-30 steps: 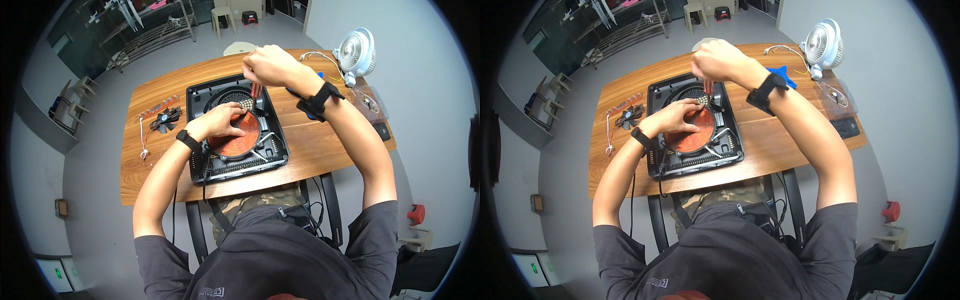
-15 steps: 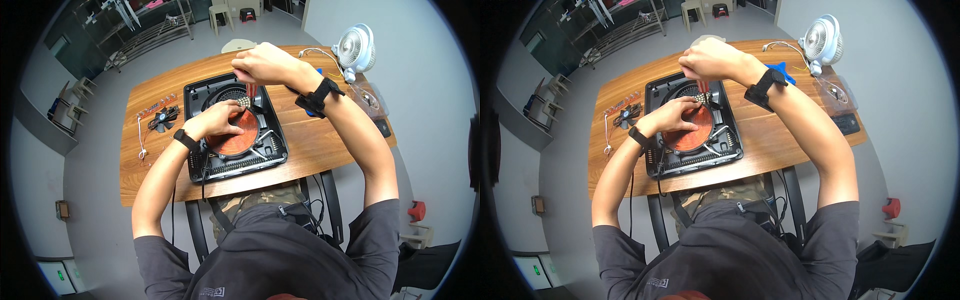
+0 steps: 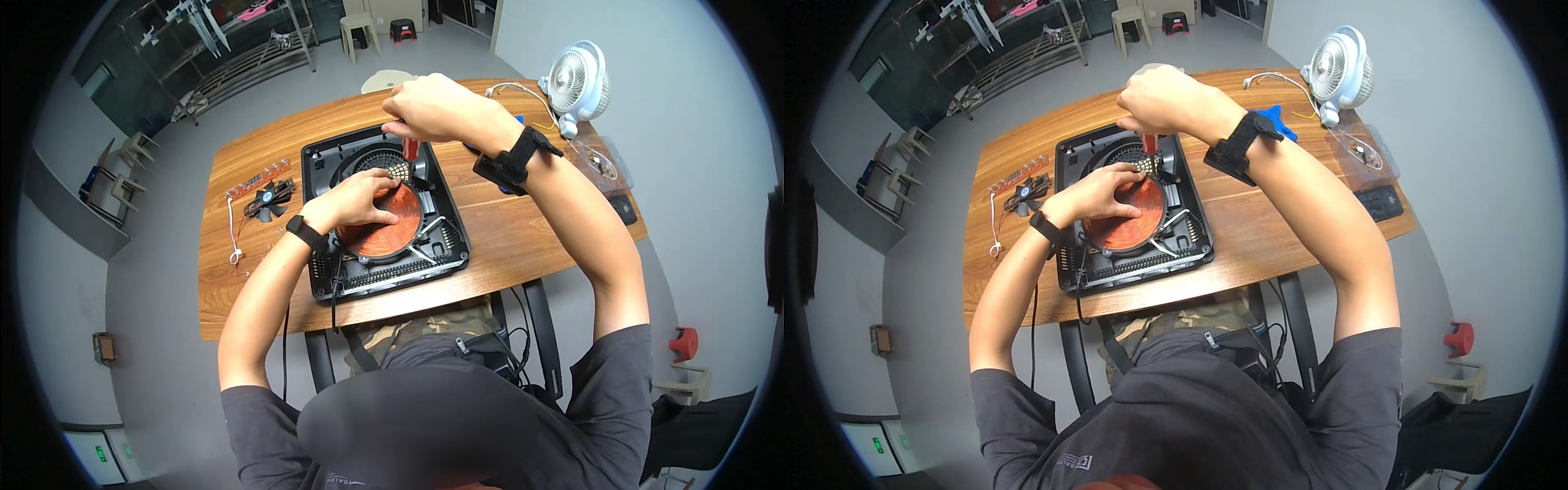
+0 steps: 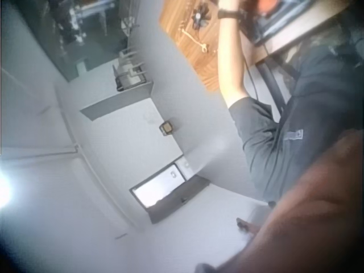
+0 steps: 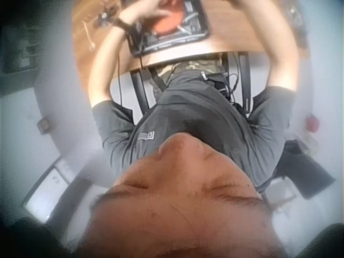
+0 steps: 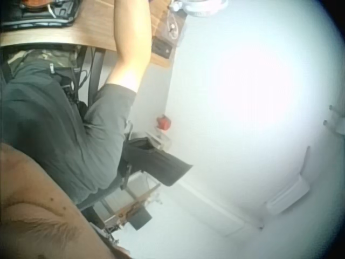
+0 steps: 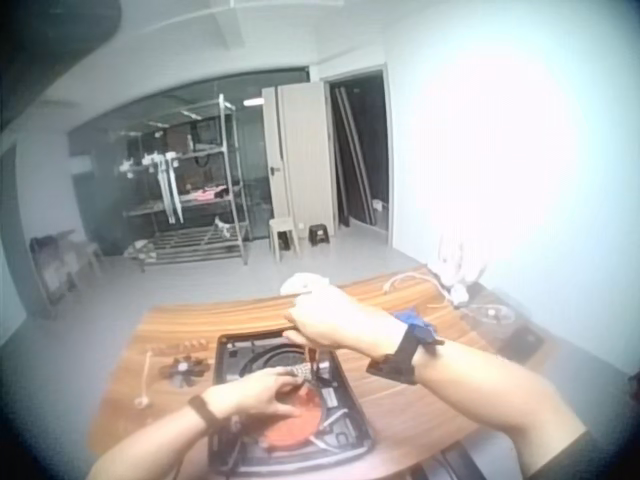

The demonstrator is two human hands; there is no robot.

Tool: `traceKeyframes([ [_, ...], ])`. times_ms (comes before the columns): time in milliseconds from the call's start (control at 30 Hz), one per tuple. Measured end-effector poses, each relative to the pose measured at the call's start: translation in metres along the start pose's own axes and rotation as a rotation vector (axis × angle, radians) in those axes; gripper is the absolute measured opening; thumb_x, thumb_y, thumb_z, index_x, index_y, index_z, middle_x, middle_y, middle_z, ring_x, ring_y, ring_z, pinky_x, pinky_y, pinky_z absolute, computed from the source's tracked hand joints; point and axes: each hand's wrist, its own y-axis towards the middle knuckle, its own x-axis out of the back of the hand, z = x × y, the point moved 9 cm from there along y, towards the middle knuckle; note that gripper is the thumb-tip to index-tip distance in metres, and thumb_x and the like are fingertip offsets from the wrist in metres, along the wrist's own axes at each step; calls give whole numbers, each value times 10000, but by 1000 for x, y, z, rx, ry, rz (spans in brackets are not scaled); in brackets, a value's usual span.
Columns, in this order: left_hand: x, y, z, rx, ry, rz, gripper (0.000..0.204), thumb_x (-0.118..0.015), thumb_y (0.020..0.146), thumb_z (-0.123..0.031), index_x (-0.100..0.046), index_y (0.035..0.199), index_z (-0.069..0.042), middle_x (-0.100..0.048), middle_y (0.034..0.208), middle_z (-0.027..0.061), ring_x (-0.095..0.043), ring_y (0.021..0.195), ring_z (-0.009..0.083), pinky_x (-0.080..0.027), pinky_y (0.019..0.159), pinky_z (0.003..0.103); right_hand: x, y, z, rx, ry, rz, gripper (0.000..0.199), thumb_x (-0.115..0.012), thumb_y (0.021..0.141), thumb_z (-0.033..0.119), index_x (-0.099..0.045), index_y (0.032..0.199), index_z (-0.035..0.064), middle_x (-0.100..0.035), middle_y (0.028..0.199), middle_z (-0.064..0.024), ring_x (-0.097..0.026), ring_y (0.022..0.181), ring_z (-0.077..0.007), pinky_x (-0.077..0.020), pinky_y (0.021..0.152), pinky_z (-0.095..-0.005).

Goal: The person assembles a small electronic device on a wooden table. They use a screwdriver to tighten screws on a circuit board, place a copper-colored circular component, and attach a small fan. The person also wipes the fan with a blue cloth.

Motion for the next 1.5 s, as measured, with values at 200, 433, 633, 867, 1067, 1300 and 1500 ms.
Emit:
traceKeyframes([
  [200, 1, -1, -3, -30, 14, -27, 812, -871, 775, -460, -618, 1400, -7, -541, 1473, 240, -553, 1343, 388, -458, 1141, 414, -13, 3, -8, -141, -5, 65, 418, -659, 953, 366, -736, 762, 2, -715, 759, -205, -721, 757, -376, -592, 715, -451],
  [433, 2, -4, -8, -34, 6, -21, 798, -871, 783, -439, -606, 1402, -11, -547, 1459, 231, -557, 1332, 388, -468, 1128, 426, -8, -1, -12, -207, -5, 108, 462, -687, 932, 441, -752, 802, 2, -726, 769, -204, -732, 764, -379, -598, 734, -454],
  [633, 4, -2, -14, -5, 20, 57, 828, -862, 806, -435, -563, 1438, 9, -503, 1506, 229, -535, 1360, 374, -454, 1148, 409, -8, -18, -18, -164, 141, 352, 476, -816, 828, 479, -775, 963, 25, -756, 832, -167, -746, 829, -349, -596, 767, -433],
  [867, 3, 1, -14, -35, 60, 59, 796, -872, 793, -410, -581, 1394, 22, -598, 1360, 199, -593, 1266, 367, -486, 1098, 421, 14, -8, -23, -205, 179, 358, 399, -813, 846, 422, -766, 983, 50, -759, 921, -170, -733, 916, -358, -580, 810, -455],
  [1067, 1, -1, -11, -37, 73, 25, 789, -867, 796, -422, -583, 1388, 15, -588, 1386, 204, -581, 1288, 376, -486, 1101, 423, 30, -23, -52, -246, 84, 162, 412, -804, 861, 459, -770, 985, 67, -767, 901, -144, -743, 872, -343, -588, 771, -423],
  [1300, 4, 7, -17, 4, 80, 71, 804, -900, 760, -400, -571, 1389, -22, -579, 1355, 180, -568, 1272, 377, -492, 1081, 435, -4, -96, -120, -544, 156, 178, 454, -792, 859, 481, -798, 1016, 55, -765, 960, -214, -741, 960, -389, -590, 864, -464],
  [1500, 9, 5, -16, 17, 69, 58, 789, -921, 733, -390, -581, 1366, -65, -557, 1337, 172, -533, 1277, 377, -482, 1085, 436, -19, -124, -124, -633, 165, 137, 484, -787, 865, 467, -780, 1024, 11, -757, 964, -237, -733, 972, -403, -585, 879, -479],
])
